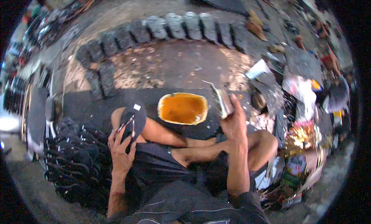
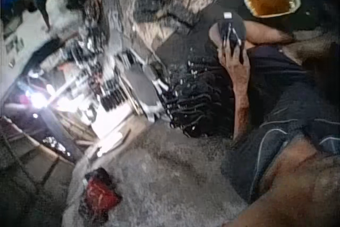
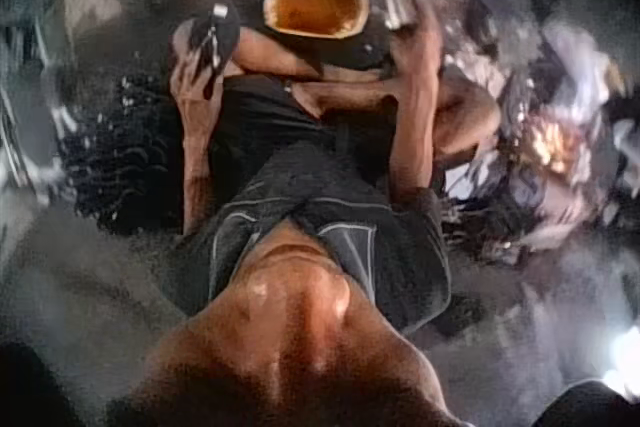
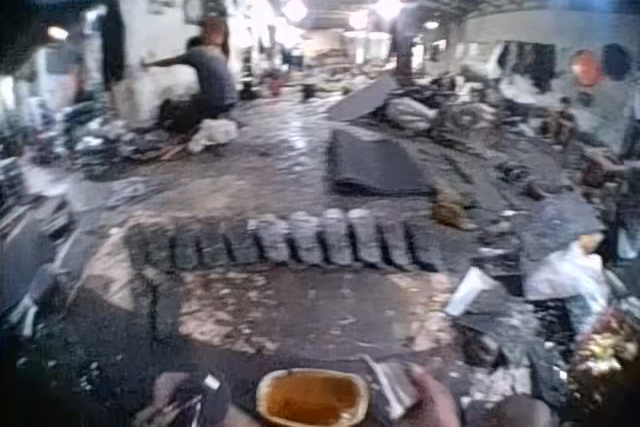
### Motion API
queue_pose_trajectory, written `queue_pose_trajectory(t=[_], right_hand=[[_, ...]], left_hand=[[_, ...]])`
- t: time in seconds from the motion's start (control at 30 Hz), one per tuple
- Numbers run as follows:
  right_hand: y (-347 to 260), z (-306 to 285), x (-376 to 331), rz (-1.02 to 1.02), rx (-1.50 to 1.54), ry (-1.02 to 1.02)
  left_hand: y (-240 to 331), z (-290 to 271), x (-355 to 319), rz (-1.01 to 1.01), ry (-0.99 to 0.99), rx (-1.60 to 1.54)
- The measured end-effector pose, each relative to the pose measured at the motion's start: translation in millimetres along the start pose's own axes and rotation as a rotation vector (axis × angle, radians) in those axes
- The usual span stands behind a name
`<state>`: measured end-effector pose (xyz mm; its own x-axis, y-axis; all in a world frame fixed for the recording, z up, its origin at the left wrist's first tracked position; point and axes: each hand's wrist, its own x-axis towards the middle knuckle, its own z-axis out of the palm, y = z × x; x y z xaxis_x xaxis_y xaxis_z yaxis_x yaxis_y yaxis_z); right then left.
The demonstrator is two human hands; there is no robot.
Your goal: The person sits on the floor and repeatedly paints the soles of black flip-flops using a brush and a container of orange paint. They handle each slipper one at a time, applying paint to the sole and placing it back on the floor.
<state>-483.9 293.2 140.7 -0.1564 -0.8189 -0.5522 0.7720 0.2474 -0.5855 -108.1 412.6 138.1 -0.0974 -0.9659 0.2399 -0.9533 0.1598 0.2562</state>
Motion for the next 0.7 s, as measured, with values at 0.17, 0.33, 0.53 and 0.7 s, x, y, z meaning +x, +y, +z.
queue_pose_trajectory(t=[0.17, 0.33, 0.53, 0.7], right_hand=[[-22.1, 4.1, -17.4, -0.020, -0.065, -0.210], [9.6, 48.7, -39.8, -0.715, -0.768, -0.384], [9.3, 94.1, -25.0, -1.341, -0.984, -0.218], [45.4, 41.9, -94.2, -1.163, -1.035, -0.455]], left_hand=[[24.6, 4.0, 6.8, -0.373, -0.079, -0.766], [78.3, 19.5, 20.6, -0.615, -0.199, -1.908], [96.2, 32.5, 17.7, -0.562, -0.390, -2.208], [74.6, 49.1, 15.9, -0.681, -0.320, -2.159]])
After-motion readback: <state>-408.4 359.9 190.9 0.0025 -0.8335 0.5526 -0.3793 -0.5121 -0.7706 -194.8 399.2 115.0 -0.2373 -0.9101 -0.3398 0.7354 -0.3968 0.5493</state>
